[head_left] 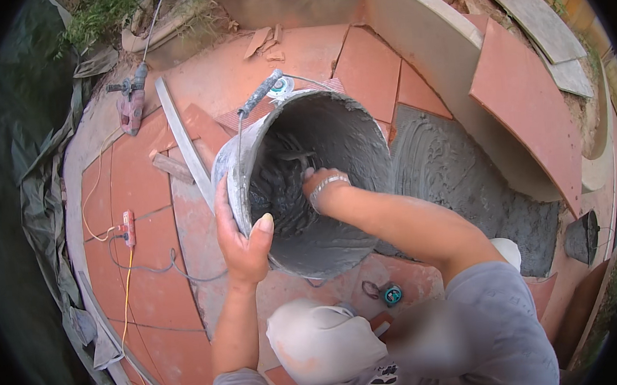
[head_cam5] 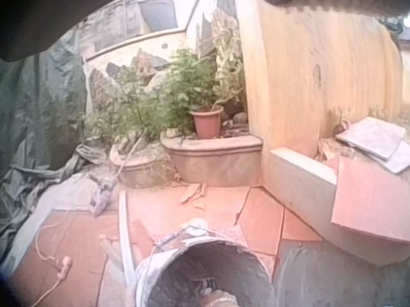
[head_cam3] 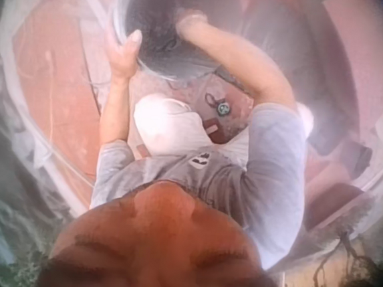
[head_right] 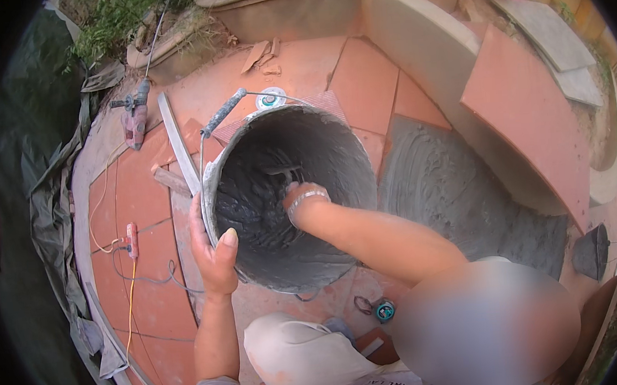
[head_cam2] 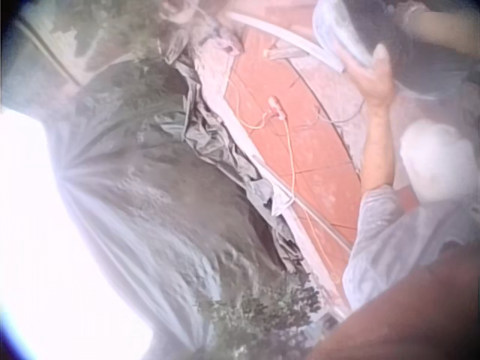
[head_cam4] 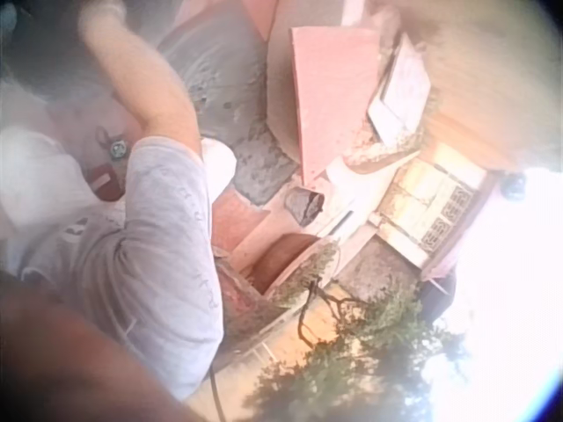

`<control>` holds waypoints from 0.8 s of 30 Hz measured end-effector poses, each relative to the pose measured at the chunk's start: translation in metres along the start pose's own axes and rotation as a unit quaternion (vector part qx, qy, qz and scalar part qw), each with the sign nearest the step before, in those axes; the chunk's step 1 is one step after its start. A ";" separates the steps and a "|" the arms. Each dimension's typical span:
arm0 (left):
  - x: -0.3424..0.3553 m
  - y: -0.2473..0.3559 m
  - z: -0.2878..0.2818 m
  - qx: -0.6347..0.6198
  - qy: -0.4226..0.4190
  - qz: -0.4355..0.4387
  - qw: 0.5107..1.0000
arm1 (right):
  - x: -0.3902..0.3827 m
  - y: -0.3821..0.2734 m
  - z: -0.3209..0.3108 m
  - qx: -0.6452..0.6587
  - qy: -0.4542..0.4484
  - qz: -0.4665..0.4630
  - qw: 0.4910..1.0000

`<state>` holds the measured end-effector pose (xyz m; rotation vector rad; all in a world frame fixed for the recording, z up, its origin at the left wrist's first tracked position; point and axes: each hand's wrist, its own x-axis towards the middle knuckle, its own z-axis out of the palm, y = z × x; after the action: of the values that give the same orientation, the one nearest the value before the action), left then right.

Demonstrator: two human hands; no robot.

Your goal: The person scoops cement from a bucket with a trowel, spreads it on the ground, places red tiles, and taps them with a rubber mallet to level them. The person repeats this process to lay multiple tiles in an outdoor patio area.

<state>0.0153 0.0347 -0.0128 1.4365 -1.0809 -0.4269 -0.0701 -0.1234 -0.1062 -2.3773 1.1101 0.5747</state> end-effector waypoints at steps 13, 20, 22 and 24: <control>0.003 0.002 -0.004 -0.013 -0.004 -0.009 1.000 | -0.032 0.002 -0.037 -0.171 -0.072 -0.188 0.964; 0.002 -0.002 -0.002 -0.008 -0.006 -0.005 1.000 | -0.023 -0.035 0.003 -0.160 0.028 -0.193 0.968; 0.001 0.001 -0.004 -0.007 -0.003 -0.010 1.000 | -0.024 -0.030 0.008 -0.257 -0.090 -0.203 0.941; 0.004 0.001 -0.004 -0.026 -0.001 -0.016 1.000 | -0.028 -0.015 0.005 -0.300 -0.185 -0.168 0.921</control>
<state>0.0202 0.0339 -0.0092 1.4098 -1.0432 -0.4764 -0.0757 -0.0949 -0.0921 -2.6984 0.3669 1.3153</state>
